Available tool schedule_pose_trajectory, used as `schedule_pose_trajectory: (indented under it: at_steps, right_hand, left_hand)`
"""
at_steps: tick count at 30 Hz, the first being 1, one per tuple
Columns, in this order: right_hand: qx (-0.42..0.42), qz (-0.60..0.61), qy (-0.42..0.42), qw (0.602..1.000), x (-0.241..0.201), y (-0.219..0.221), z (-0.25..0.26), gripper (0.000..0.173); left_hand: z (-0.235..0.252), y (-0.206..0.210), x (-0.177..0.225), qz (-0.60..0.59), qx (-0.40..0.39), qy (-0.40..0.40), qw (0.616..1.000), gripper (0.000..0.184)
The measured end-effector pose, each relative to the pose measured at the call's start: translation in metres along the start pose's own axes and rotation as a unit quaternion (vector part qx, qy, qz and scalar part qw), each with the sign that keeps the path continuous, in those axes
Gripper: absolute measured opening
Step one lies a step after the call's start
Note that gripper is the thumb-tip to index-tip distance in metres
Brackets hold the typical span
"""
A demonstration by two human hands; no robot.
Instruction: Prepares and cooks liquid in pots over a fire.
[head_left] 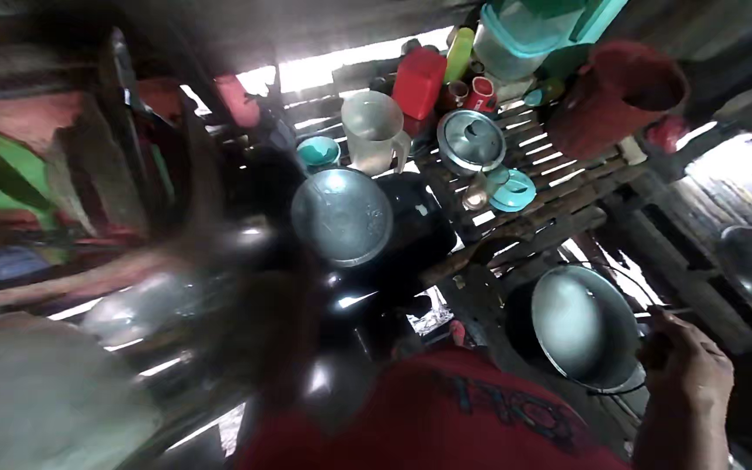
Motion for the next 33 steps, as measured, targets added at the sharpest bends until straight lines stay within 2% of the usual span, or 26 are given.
schedule_pose_trajectory:
  at_steps: [2,4,7,8,9,10,11,12,14,19,21,22,23,24,25,26,28,30,31,32,33]
  right_hand:
    - [-0.001,-0.002,0.004,1.0,-0.003,-0.001,-0.003,0.021]
    - [-0.005,-0.008,-0.003,1.0,-0.005,-0.003,-0.007,0.022]
    - [0.001,-0.024,-0.008,1.0,-0.008,-0.004,-0.014,0.023]
    - [0.006,-0.024,-0.006,1.0,-0.009,-0.005,-0.016,0.023]
    - [0.011,-0.024,-0.001,1.0,-0.01,-0.006,-0.018,0.024]
    - [0.016,-0.023,0.002,1.0,-0.01,-0.007,-0.018,0.024]
    - [0.019,-0.025,0.005,0.999,-0.01,-0.007,-0.019,0.023]
    - [0.021,-0.028,0.008,0.999,-0.01,-0.007,-0.02,0.022]
    - [0.02,-0.028,0.013,0.999,-0.007,-0.006,-0.02,0.022]
    - [0.018,-0.029,0.017,0.999,0.0,-0.004,-0.016,0.024]
    - [0.014,-0.032,0.015,0.999,0.002,-0.004,-0.014,0.023]
    - [0.013,-0.032,0.012,0.999,0.003,-0.004,-0.013,0.022]
    - [0.012,-0.031,0.007,0.999,0.003,-0.004,-0.012,0.022]
    - [0.01,-0.03,0.001,1.0,0.004,-0.004,-0.011,0.022]
    - [0.011,-0.03,-0.001,1.0,0.005,-0.004,-0.011,0.023]
    - [0.014,-0.03,-0.001,0.999,0.004,-0.004,-0.011,0.023]
    - [0.019,-0.037,0.001,0.999,0.002,-0.002,-0.013,0.022]
    - [0.013,-0.043,-0.001,0.999,0.001,-0.001,-0.014,0.023]
    - [0.009,-0.046,-0.002,0.999,0.001,-0.001,-0.014,0.023]
    - [0.009,-0.046,-0.002,0.999,0.001,-0.001,-0.015,0.023]
    - [0.009,-0.044,-0.001,0.999,0.002,-0.001,-0.015,0.023]
  left_hand:
    - [0.004,-0.002,0.004,-0.003,-0.004,0.01,1.0,0.03]
    - [0.01,0.0,0.008,-0.055,-0.016,-0.001,0.998,0.028]
    - [0.058,0.008,-0.001,-0.204,-0.072,-0.093,0.972,0.031]
    - [0.095,0.006,-0.024,-0.247,-0.139,-0.083,0.955,0.03]
    - [0.148,0.003,-0.07,-0.301,-0.305,0.08,0.9,0.028]
    - [0.173,0.008,-0.086,-0.291,-0.298,0.063,0.907,0.022]
    - [0.178,0.012,-0.087,-0.249,-0.256,0.018,0.934,0.016]
    - [0.174,0.014,-0.081,-0.195,-0.216,-0.026,0.956,0.017]
    - [0.17,0.017,-0.073,-0.109,-0.197,-0.067,0.972,0.029]
    - [0.175,0.007,-0.075,-0.015,-0.192,-0.029,0.981,0.032]
    - [0.175,-0.003,-0.08,-0.013,-0.198,0.035,0.979,0.03]
    - [0.162,-0.007,-0.072,-0.007,-0.188,0.062,0.98,0.023]
    - [0.135,-0.008,-0.049,0.026,-0.167,0.053,0.984,0.018]
    - [0.096,-0.005,-0.012,0.093,-0.146,-0.037,0.984,0.016]
    - [0.063,0.0,0.012,0.112,-0.101,-0.059,0.987,0.016]
    - [0.04,0.003,0.027,0.09,-0.08,-0.051,0.991,0.018]
    - [0.03,0.009,0.033,0.041,-0.081,-0.045,0.995,0.019]
    - [0.064,0.015,0.013,-0.026,-0.125,-0.072,0.989,0.021]
    - [0.099,0.015,-0.012,-0.066,-0.195,-0.046,0.977,0.023]
    - [0.146,0.016,-0.05,-0.108,-0.271,0.064,0.954,0.029]
    - [0.175,0.02,-0.069,-0.108,-0.267,0.066,0.955,0.035]
Point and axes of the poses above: each hand's wrist, its own z-axis towards the middle knuckle, its own y-axis out of the palm, x = y × z, the point moved 4 cm from there along z, towards the middle knuckle, and after that the axes turned 4 degrees about -x, right-handed, at the moved point
